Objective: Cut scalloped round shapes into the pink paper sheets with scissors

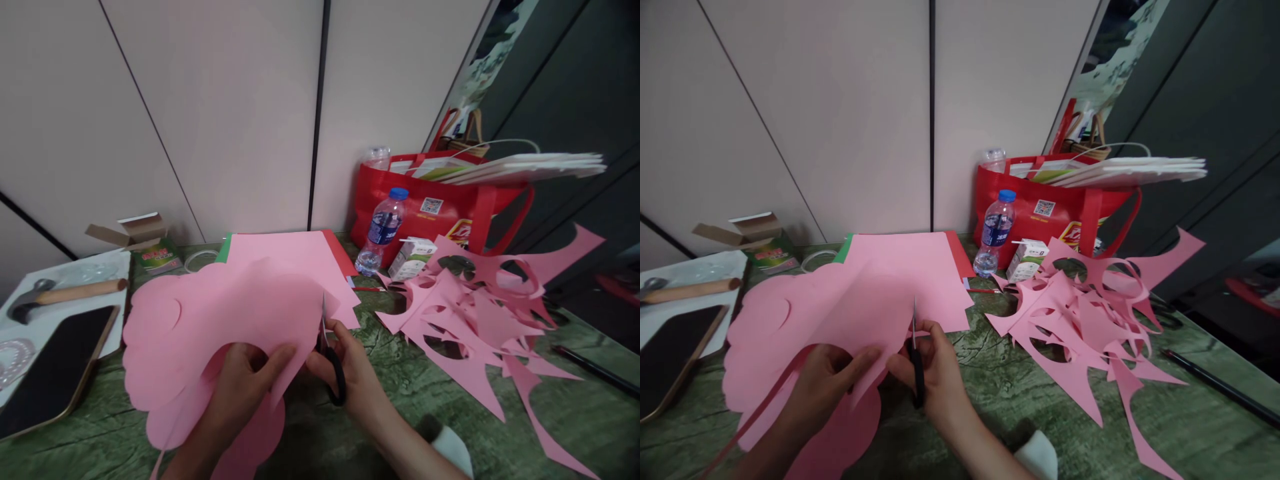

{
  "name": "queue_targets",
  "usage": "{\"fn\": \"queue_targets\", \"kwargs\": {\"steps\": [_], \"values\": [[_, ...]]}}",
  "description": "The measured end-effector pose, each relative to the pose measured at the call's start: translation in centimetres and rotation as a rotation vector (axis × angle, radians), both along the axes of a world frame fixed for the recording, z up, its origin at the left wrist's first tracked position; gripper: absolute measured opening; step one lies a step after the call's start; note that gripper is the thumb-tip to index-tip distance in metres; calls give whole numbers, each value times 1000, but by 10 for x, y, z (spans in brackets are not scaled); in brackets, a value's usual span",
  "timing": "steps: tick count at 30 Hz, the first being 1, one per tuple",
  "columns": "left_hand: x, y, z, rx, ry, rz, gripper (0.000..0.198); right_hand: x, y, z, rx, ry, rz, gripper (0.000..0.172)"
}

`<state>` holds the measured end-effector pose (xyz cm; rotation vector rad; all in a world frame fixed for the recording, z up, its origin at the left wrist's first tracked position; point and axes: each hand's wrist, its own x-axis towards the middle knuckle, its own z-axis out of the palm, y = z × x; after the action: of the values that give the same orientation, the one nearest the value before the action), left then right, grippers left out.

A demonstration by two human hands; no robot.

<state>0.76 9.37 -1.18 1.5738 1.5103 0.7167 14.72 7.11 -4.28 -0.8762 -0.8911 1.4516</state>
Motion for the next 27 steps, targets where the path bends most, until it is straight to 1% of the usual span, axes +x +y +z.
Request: {"fn": "queue_targets", "kwargs": {"steps": [6, 10, 13, 16, 23, 27], "values": [[-2, 0, 1, -3, -41, -33, 47, -1, 1, -7, -29, -18, -22, 54], [-1, 0, 5, 10, -44, 29, 49, -1, 1, -5, -24, -70, -20, 50], [0, 1, 7, 13, -42, 69, 49, -2, 1, -1, -46, -105, -37, 50], [0, 2, 8, 5, -68, 61, 49, -3, 1, 2, -73, -135, -48, 51], [-2, 0, 4, 22, -69, 45, 47, -3, 2, -4, -39, -143, -57, 48], [-3, 1, 2, 40, -76, 81, 44, -2, 2, -4, -24, -170, -54, 45]]}}
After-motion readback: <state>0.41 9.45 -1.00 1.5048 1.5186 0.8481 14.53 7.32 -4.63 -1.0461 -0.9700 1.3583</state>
